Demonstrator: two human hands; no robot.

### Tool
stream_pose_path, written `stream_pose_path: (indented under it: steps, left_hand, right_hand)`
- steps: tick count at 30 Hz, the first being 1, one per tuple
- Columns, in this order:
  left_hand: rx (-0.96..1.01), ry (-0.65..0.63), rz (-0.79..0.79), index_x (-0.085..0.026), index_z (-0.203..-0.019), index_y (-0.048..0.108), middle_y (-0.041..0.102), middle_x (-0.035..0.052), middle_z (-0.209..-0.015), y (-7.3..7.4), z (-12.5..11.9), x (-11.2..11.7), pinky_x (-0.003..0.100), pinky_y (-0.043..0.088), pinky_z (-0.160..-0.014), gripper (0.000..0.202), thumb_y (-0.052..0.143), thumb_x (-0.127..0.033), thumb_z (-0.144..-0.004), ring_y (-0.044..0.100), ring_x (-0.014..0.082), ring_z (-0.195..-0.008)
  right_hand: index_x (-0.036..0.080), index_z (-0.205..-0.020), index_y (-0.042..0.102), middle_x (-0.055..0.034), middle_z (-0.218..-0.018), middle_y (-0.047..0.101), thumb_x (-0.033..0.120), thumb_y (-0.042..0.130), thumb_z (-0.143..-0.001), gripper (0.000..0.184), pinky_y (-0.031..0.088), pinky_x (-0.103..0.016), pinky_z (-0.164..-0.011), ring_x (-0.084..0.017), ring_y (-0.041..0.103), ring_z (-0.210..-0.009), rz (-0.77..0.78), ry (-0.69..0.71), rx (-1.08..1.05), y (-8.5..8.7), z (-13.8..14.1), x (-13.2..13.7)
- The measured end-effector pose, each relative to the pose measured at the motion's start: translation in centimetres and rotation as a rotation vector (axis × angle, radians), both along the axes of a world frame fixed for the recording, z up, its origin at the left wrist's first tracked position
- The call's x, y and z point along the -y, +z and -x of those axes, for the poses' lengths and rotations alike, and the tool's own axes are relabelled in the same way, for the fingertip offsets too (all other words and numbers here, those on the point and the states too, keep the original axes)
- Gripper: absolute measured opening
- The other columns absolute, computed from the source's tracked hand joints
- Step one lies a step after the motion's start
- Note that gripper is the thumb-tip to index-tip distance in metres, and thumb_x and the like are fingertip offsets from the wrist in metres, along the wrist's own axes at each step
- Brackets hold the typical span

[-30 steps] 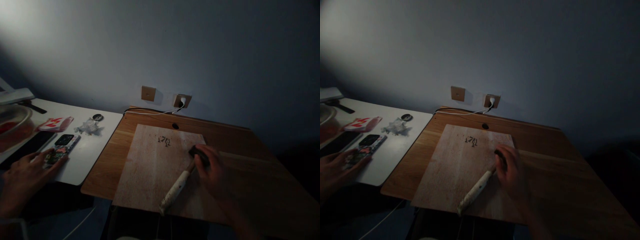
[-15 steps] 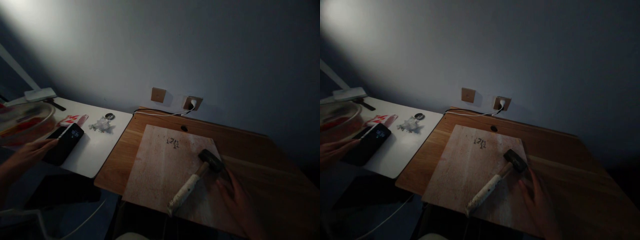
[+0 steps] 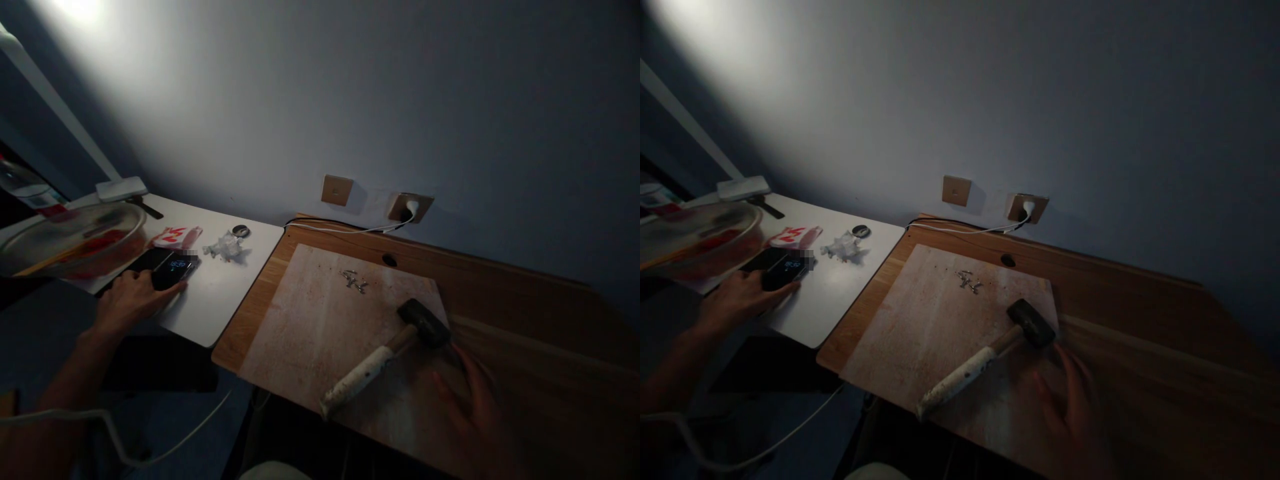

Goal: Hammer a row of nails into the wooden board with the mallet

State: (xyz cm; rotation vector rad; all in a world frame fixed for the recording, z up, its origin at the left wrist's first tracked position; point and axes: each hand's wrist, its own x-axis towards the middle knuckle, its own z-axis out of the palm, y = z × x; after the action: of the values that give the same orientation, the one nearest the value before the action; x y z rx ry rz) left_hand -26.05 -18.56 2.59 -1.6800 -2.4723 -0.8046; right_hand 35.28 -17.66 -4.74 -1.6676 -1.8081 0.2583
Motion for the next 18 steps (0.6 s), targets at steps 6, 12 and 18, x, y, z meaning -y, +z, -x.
stream_pose_path:
  steps: [6, 12, 18]
  left_hand:
    - [0.057, 0.117, -0.062, -0.019, -0.064, 0.040, 0.048, -0.0033, -0.061, -1.1, -0.3, -0.4, 0.054, 0.025, -0.097, 0.046, 0.068, -0.054, -0.065, 0.040, 0.0421, -0.138]
    - [0.113, 0.141, 0.020, -0.017, -0.069, 0.045, 0.062, 0.0011, -0.070, -1.9, 0.2, -0.2, 0.061, 0.019, -0.095, 0.044, 0.062, -0.058, -0.070, 0.023, 0.0476, -0.147]
    - [0.057, 0.179, -0.031, -0.026, -0.110, 0.060, 0.069, 0.0026, -0.100, -1.2, -1.9, 2.0, 0.063, 0.025, -0.096, 0.050, 0.062, -0.058, -0.072, 0.031, 0.0497, -0.141]
  right_hand:
    - [0.019, -0.139, 0.049, -0.0179, -0.140, 0.054, 0.063, 0.049, -0.093, 0.063, 0.043, -0.062, -0.108, -0.040, 0.051, -0.131, 0.011, -0.007, -0.084, 0.1, 3.2, 0.4]
    - [0.021, -0.142, 0.047, -0.0160, -0.141, 0.052, 0.061, 0.048, -0.095, 0.062, 0.044, -0.058, -0.109, -0.037, 0.051, -0.132, 0.020, 0.015, -0.086, 0.3, 4.7, 0.4]
    - [0.020, -0.145, 0.042, -0.0175, -0.144, 0.049, 0.060, 0.045, -0.096, 0.064, 0.040, -0.060, -0.111, -0.038, 0.048, -0.134, 0.025, 0.021, -0.070, 0.3, 4.7, 0.1]
